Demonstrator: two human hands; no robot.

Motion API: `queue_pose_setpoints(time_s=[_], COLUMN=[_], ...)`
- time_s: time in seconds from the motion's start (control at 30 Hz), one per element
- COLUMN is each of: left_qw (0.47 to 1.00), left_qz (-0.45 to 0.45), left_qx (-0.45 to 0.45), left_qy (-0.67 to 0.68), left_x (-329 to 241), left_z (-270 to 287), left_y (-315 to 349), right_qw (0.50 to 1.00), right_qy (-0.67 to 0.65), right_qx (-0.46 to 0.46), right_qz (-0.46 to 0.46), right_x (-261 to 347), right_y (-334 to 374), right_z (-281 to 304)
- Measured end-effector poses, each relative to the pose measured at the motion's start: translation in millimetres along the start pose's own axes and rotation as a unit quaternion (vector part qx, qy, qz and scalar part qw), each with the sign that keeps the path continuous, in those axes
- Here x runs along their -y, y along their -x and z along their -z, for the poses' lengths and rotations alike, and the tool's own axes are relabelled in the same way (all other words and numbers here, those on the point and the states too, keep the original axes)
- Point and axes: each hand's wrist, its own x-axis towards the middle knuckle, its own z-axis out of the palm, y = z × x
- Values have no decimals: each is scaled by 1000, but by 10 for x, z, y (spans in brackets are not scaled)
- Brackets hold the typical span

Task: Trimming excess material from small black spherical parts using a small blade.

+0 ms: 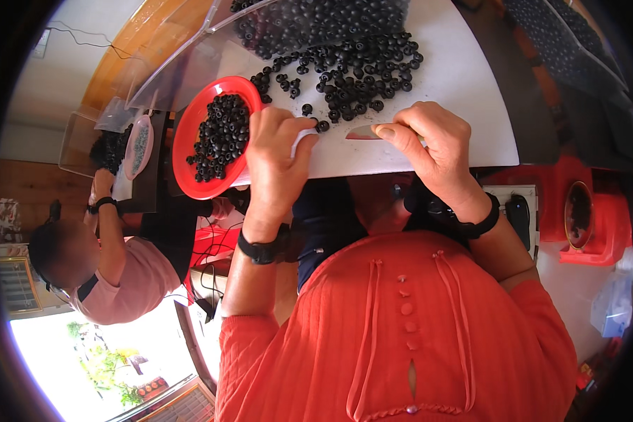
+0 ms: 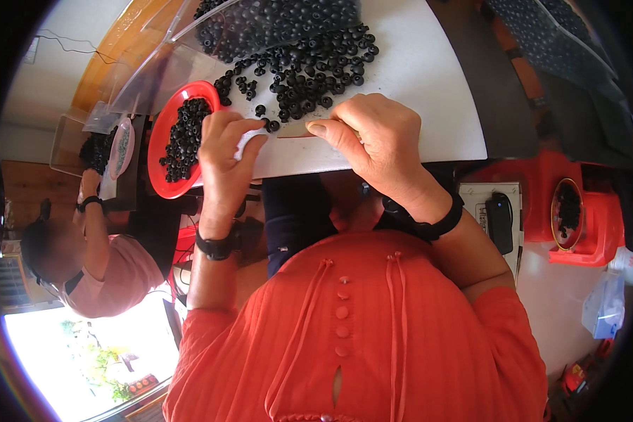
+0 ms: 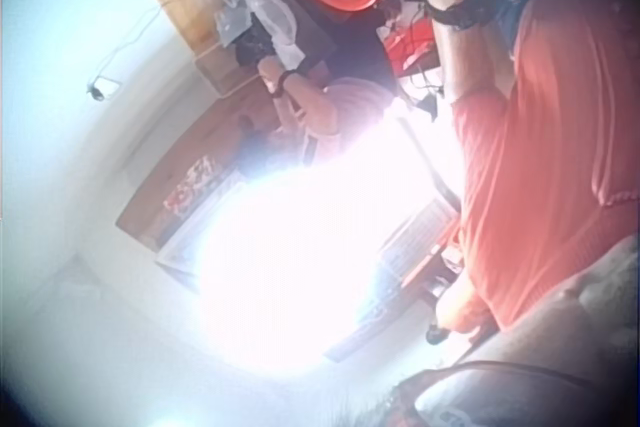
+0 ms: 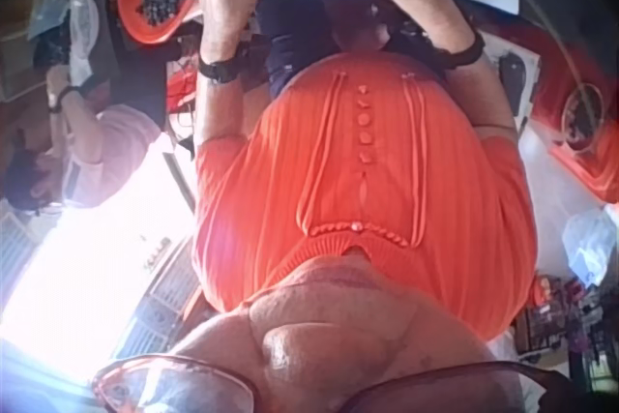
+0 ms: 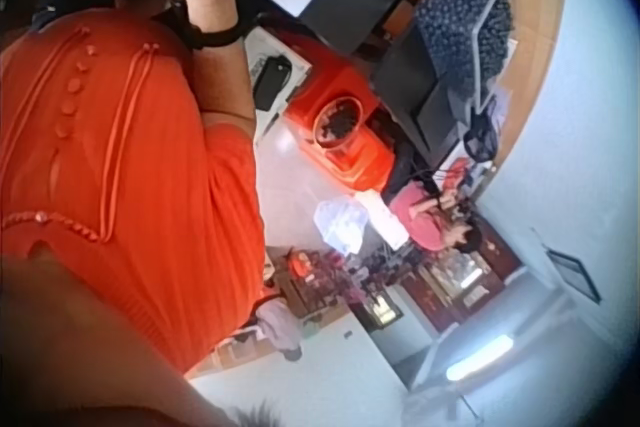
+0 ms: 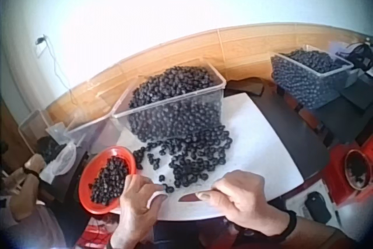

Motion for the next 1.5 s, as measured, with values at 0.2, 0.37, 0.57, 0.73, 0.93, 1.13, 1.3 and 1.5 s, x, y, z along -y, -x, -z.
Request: queue_pose_setpoints(time_s=[0.2, 0.37, 0.57, 0.73, 0.93, 1.13, 1.3, 1.5], left_qw=[993, 997, 999, 973, 786, 752, 707, 704], left_qz=[-48, -51, -16, 116, 291, 292, 296, 283], left_qx=[35, 29, 40, 24, 49, 56, 25, 25], left_qy=[-97, -57, -24, 200, 543, 588, 642, 651], left_x=[-56, -211, -181, -205, -208, -202, -232, -193], left_z=[-154, -62, -174, -116, -87, -164, -233, -250], left_y=[-130, -52, 54, 79, 96, 99, 119, 138], right_qw=[1000, 1000, 999, 999, 998, 998, 998, 998], right_qy=[4, 14, 32, 38, 52, 56, 4, 33], right_qx=[-1, -5, 8, 12, 25, 20, 6, 22], right_qz=[6, 1, -10, -18, -10, -3, -66, -56], right_x=[3, -19, -1, -11, -13, -18, 9, -1], right_y=[1, 4, -16, -5, 10, 5, -5, -5], right_z=[-6, 2, -10, -40, -37, -36, -30, -26])
